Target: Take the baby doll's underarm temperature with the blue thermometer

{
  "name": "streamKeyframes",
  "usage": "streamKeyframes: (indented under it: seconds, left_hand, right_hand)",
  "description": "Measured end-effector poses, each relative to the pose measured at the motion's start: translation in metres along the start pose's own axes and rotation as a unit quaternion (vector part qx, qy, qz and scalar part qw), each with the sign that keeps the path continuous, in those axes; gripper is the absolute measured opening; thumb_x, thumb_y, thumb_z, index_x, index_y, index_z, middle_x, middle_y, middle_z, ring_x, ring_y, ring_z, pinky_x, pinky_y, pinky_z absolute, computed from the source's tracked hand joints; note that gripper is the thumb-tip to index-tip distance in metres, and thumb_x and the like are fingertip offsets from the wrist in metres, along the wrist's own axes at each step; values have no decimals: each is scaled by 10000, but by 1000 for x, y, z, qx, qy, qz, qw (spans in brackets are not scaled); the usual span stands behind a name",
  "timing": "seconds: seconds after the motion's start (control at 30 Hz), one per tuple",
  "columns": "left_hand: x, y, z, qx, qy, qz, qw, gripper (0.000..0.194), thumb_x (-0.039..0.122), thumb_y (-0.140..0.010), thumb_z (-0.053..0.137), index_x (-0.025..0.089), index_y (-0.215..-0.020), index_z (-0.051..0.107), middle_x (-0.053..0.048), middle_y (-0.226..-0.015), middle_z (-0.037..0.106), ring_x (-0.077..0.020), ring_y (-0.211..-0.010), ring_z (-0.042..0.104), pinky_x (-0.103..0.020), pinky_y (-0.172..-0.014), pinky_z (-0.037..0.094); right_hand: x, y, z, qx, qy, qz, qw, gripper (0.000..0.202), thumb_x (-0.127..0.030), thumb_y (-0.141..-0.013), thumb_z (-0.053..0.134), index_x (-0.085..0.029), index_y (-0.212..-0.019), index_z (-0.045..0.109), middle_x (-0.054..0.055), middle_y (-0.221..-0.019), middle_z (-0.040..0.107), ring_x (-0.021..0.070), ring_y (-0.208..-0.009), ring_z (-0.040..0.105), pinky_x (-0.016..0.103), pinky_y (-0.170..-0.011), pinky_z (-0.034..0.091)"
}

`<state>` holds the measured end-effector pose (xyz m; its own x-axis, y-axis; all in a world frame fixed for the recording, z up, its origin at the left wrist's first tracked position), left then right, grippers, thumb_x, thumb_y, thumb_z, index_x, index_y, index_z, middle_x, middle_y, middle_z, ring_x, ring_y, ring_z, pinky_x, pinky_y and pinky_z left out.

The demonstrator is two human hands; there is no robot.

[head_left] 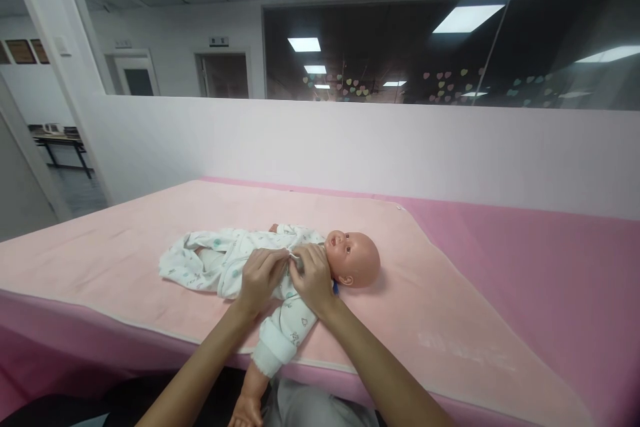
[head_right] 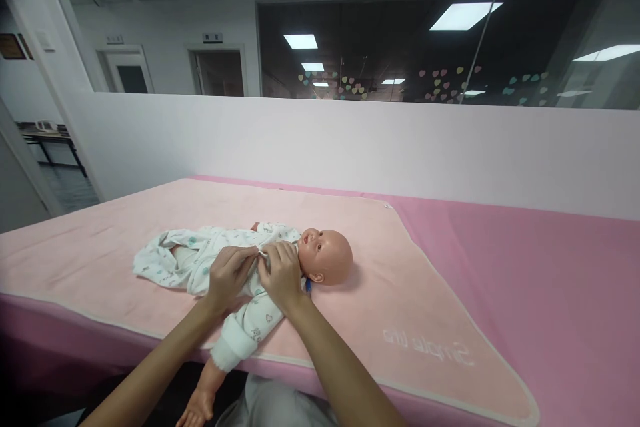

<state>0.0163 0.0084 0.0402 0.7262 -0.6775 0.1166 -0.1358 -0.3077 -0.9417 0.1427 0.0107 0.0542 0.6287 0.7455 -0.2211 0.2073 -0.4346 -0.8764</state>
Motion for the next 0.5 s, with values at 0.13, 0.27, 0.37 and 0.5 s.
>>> streamKeyframes:
  seconds: [0.13, 0.27, 0.37, 0.5]
  left_hand:
    - [-2, 1, -1, 19, 33, -16, 999, 108, 194, -839, 511, 196, -849, 618, -48, -850, 664, -162, -814, 604, -305, -752, 495]
    - [0, 1, -1, 22, 45, -26, 998, 143, 177, -840, 493, 197, -914, 613, -55, -900, 647, -170, -862, 601, -314, -789, 506]
    - [6, 0, 0, 4, 55, -26, 998, 201, 147, -830, 481, 197, -987, 597, -68, -941, 629, -180, -888, 592, -326, -797, 508]
    - [11, -3, 4, -13, 36, -24, 999, 232, 115, -807, 471, 192, -990, 591, -75, -939, 615, -188, -885, 582, -339, -787, 504]
  right_hand:
    - [0, 0, 2, -10, 7, -15, 1000, 141, -178, -854, 430, -199, -886, 566, 44, -829, 602, 177, -791, 523, 325, -762, 402]
    - [3, 2, 5, -8, 22, -7, 1000, 171, -222, -891, 411, -206, -874, 580, 37, -807, 601, 174, -767, 509, 316, -739, 397]
    - [6, 3, 7, -6, 37, 3, 999, 201, -222, -901, 393, -207, -856, 588, 32, -780, 593, 173, -744, 494, 309, -714, 390]
    - [8, 4, 9, -11, 34, 18, 999, 208, -204, -897, 391, -206, -860, 595, 30, -779, 592, 170, -723, 491, 311, -695, 385]
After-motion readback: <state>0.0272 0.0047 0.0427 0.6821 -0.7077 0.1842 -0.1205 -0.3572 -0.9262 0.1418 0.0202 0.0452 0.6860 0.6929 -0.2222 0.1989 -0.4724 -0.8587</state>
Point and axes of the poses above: each hand's wrist, its own y-axis away from the middle knuckle, its own z-axis out of the palm, x = y × z, the point moved 5 cm from there along -y, towards the middle knuckle
